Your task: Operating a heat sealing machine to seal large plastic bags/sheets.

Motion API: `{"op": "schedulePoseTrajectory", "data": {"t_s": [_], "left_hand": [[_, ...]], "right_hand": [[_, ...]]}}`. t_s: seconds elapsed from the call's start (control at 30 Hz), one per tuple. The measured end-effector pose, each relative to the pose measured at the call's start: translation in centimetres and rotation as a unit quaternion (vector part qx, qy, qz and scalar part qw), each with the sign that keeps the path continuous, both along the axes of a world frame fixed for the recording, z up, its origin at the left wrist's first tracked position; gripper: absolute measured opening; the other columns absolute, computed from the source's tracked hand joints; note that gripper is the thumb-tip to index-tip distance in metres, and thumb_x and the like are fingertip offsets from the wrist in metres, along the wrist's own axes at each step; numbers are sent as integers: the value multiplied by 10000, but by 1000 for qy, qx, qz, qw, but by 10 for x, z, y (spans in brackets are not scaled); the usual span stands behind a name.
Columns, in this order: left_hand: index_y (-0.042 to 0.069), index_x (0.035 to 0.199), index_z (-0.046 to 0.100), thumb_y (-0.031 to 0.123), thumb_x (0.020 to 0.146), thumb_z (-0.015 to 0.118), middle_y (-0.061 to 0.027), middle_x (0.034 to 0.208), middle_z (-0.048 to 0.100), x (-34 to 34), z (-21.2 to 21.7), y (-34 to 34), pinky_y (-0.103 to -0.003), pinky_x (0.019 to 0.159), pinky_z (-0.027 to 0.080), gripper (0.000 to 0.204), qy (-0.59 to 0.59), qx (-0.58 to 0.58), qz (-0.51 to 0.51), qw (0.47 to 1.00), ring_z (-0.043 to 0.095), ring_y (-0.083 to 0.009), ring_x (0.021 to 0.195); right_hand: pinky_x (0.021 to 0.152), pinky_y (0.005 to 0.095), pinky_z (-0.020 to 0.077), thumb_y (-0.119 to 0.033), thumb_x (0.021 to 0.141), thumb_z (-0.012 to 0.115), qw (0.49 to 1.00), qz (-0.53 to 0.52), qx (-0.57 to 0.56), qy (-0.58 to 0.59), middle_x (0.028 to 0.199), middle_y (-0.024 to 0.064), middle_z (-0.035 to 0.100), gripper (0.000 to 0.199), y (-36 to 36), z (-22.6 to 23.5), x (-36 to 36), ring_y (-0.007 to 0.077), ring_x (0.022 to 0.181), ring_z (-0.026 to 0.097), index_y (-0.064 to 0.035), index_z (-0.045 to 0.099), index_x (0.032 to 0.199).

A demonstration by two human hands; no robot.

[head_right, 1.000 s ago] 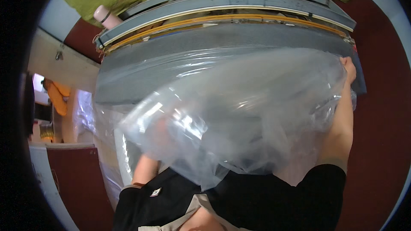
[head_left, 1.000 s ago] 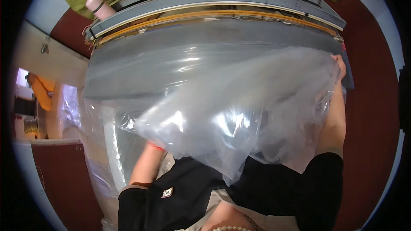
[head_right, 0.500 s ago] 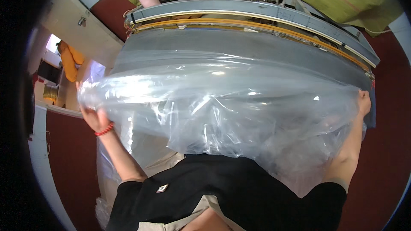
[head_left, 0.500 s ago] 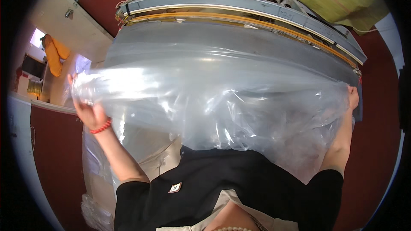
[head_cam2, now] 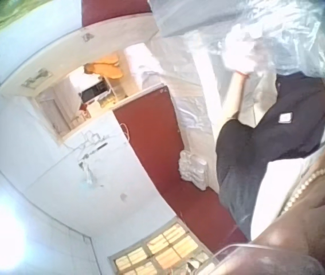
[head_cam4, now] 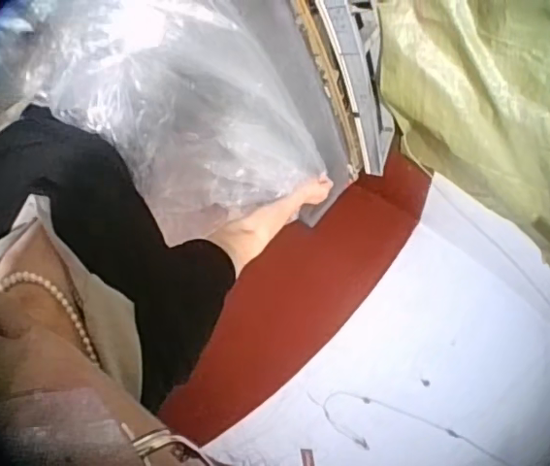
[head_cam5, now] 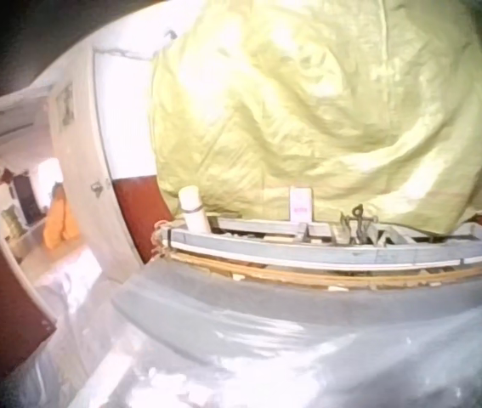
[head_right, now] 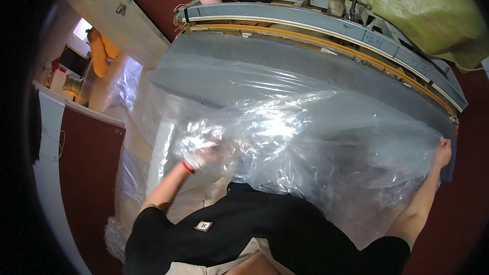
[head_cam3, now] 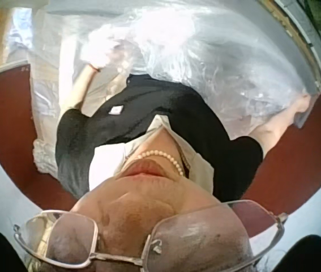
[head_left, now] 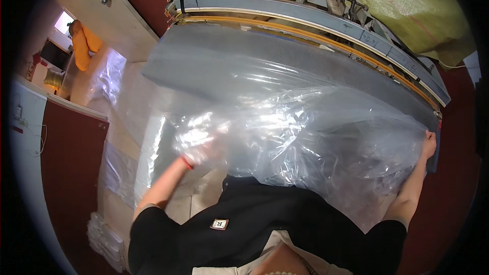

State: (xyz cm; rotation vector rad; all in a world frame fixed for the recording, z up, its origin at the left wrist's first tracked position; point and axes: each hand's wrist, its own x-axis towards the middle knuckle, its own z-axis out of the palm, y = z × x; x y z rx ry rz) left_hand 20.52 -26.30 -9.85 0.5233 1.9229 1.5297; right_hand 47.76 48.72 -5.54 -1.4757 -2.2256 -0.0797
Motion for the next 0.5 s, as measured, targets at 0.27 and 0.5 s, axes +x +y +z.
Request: {"op": "schedulePoseTrajectory", "data": {"t_s": [0.27,0.5], "left_hand": [[158,894,544,308,829,534,29,807,541,-8,43,37,-220,591,408,164,-200,221,441,846,492,-68,696],[47,857,609,200,836,521,29,788,554,-132,187,-105,-195,631,387,178,300,-48,362,881,480,-51,706]], "right_hand": [[601,434,402,-417,821,463,1000,-1,4,20,775,148,576,338,9,-9,11,369,737,532,-82,506,815],[591,410,405,-399,813,500,997,70,6,39,756,144,570,316,19,-9,11,356,697,526,-82,511,815]]}}
